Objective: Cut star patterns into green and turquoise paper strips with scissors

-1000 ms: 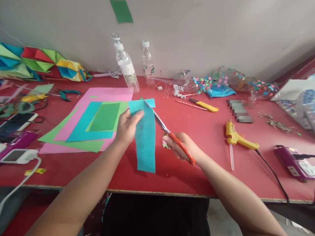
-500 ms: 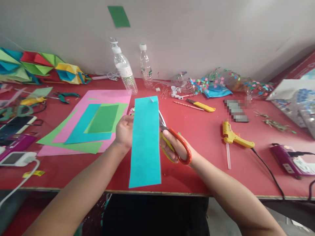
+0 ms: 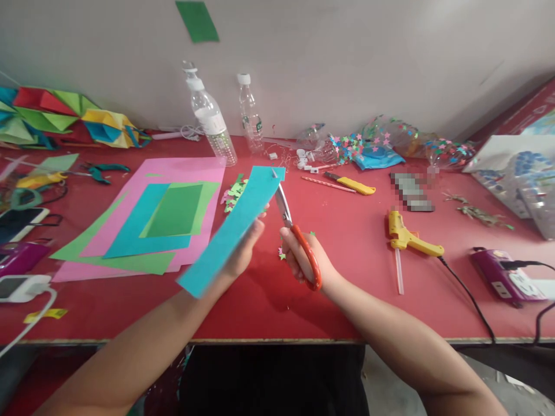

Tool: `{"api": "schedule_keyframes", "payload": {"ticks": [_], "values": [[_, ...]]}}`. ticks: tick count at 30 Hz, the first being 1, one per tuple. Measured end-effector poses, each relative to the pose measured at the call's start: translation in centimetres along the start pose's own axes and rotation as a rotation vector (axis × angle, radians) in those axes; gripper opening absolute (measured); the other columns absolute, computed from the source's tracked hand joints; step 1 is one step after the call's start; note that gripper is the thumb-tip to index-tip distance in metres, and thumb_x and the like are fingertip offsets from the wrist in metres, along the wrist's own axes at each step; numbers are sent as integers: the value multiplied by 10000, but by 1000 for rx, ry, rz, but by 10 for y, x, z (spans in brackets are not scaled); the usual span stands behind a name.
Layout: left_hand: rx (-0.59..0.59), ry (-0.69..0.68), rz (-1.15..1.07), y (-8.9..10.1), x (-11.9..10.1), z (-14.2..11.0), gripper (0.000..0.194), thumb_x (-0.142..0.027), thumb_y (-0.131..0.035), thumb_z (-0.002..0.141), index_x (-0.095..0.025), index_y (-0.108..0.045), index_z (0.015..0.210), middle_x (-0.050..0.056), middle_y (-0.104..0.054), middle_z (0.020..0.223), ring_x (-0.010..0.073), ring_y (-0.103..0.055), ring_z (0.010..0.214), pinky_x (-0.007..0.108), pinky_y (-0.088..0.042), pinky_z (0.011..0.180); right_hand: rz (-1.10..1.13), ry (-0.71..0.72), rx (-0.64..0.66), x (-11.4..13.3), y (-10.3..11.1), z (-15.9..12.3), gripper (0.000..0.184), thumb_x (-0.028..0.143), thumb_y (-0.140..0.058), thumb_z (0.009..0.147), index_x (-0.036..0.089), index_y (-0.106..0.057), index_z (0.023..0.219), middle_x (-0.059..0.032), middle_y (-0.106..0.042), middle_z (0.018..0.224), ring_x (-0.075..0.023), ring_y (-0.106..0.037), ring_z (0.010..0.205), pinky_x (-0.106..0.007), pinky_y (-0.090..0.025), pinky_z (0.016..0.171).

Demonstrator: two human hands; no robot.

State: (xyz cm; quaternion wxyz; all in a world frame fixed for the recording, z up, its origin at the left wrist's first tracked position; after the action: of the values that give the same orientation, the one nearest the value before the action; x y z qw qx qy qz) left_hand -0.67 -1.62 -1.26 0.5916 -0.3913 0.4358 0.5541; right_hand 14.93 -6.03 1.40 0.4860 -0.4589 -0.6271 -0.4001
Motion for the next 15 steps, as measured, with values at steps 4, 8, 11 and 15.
{"api": "schedule_keyframes", "payload": {"ticks": [4,8,11,15], "values": [[-68,-54,2,3,-8,5,474,-640,-530,865,-243,-677,1078,119,-709,1152,287,-598,1233,477,-411,1128,-10,-11,-94,3,-1,-2,505,683,-475,882,226,-456,668,80,-393,345,-79,-328,299,-217,-287,346],[-67,-7,-25,5,-6,5,489,-624,-595,835,-228,-689,1107,120,-726,1149,290,-604,1227,492,-387,1133,-47,-42,-126,-4,1,1,479,643,-551,854,225,-436,650,75,-410,360,-74,-340,304,-209,-282,343],[-133,7,-161,4,-2,7,469,-613,-544,870,-210,-704,1051,112,-729,1134,264,-645,1157,465,-438,1084,-59,-43,-139,-8,1,3,459,619,-595,829,223,-443,654,80,-412,368,-71,-334,304,-204,-263,335],[-207,-4,-166,7,-2,13,408,-569,-540,890,-200,-705,938,88,-748,949,223,-700,955,406,-513,960,-114,-34,-126,-6,-2,1,436,591,-609,814,222,-450,647,76,-416,371,-74,-347,321,-207,-280,361]]}}
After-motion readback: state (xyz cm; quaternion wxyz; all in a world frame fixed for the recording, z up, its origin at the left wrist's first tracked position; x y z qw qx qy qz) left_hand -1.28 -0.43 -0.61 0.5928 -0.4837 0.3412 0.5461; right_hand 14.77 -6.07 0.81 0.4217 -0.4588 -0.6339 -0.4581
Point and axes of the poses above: each hand's wrist, its own z-axis towards the middle knuckle, its own y-axis out of the back of the hand, x = y × z, the point moved 1 cm from there along z, towards the middle knuckle
